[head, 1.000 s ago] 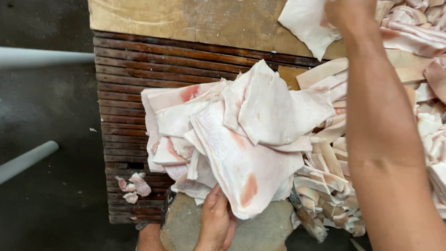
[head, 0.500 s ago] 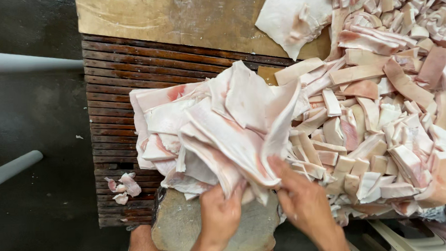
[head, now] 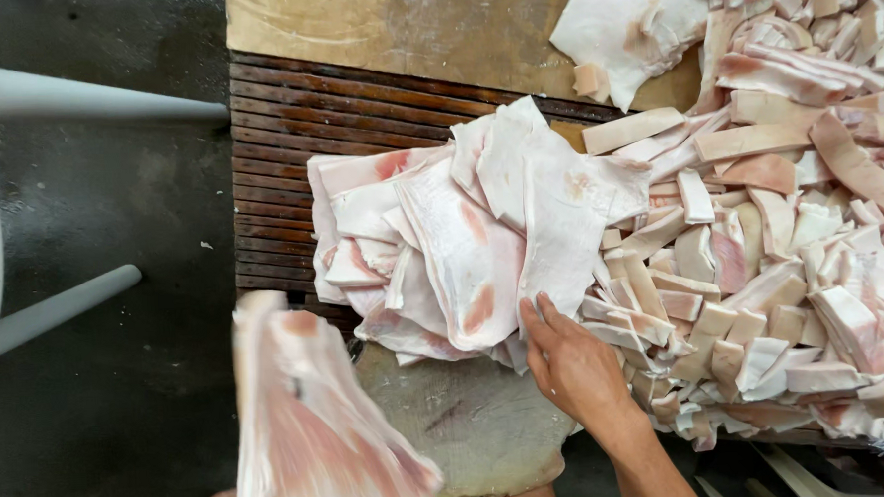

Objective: The person slices large sheets of pork skin into smaller rectangular strips using a cleaver on a wooden cutting board, then sorts the pieces onto a pile.

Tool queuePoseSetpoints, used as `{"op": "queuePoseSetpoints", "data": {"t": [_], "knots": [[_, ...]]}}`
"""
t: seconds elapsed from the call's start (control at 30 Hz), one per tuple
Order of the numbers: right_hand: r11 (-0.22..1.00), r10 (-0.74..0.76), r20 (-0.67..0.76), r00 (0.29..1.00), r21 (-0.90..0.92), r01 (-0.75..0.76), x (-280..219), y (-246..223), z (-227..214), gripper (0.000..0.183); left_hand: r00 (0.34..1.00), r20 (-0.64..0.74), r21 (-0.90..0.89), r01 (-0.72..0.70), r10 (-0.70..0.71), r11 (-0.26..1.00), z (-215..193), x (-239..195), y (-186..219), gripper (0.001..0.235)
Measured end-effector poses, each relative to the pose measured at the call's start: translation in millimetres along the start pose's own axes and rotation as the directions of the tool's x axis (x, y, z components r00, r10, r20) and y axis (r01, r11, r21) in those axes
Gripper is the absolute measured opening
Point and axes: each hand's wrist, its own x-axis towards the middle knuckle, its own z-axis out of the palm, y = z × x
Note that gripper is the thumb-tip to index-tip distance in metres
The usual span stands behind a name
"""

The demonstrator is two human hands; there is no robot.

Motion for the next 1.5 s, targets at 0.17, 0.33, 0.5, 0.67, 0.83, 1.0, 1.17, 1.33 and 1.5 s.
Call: {"op": "queuePoseSetpoints", "data": {"t": [0.17, 0.33, 0.5, 0.67, 0.83, 1.0, 1.17, 1.33, 1.5], "knots": [[1.000, 0.010, 0.028, 1.000, -0.002, -0.010, 5, -1, -4, 0.050, 0.993, 0.034, 0.179, -0.121, 0.117, 0.976, -37, 28, 32, 0.049], [0.996, 0.038, 0.139, 0.989, 0.080, -0.050, 16, 10, -26, 0.050, 0.934, -0.298, 0.556, 0.002, 0.197, 0.831, -11, 81, 93, 0.028], [0.982, -0.001, 0.078, 0.997, 0.190, -0.014, 47, 47, -54, 0.043, 0.915, -0.133, 0.405, -0.300, 0.380, 0.864, 60, 137, 106, 0.022], [0.977, 0.212, -0.346, 0.914, 0.089, -0.193, 173, 126, -42, 0.062, 0.830, -0.340, 0.310, -0.344, 0.441, 0.886, 125, 130, 91, 0.028], [0.973, -0.090, -0.391, 0.916, -0.230, -0.002, 312, 171, -37, 0.099, 0.754, -0.424, 0.256, -0.430, 0.501, 0.865, 149, 110, 54, 0.031], [0.850, 0.134, -0.348, 0.928, -0.441, -0.288, 344, 172, -48, 0.104, 0.778, -0.457, 0.393, -0.258, 0.431, 0.883, 141, 110, 17, 0.040], [0.782, -0.038, -0.318, 0.947, -0.600, -0.170, 337, 199, -54, 0.080, 0.741, -0.475, 0.471, -0.240, 0.474, 0.849, 123, 131, 26, 0.057], [0.799, 0.037, -0.343, 0.939, -0.554, -0.234, 359, 247, -62, 0.028, 0.788, -0.405, 0.438, -0.277, 0.463, 0.855, 110, 172, 61, 0.068], [0.946, -0.260, -0.700, 0.665, -0.323, 0.031, 312, 263, -82, 0.019, 0.789, -0.448, 0.342, -0.285, 0.421, 0.896, 108, 181, 64, 0.062]]}}
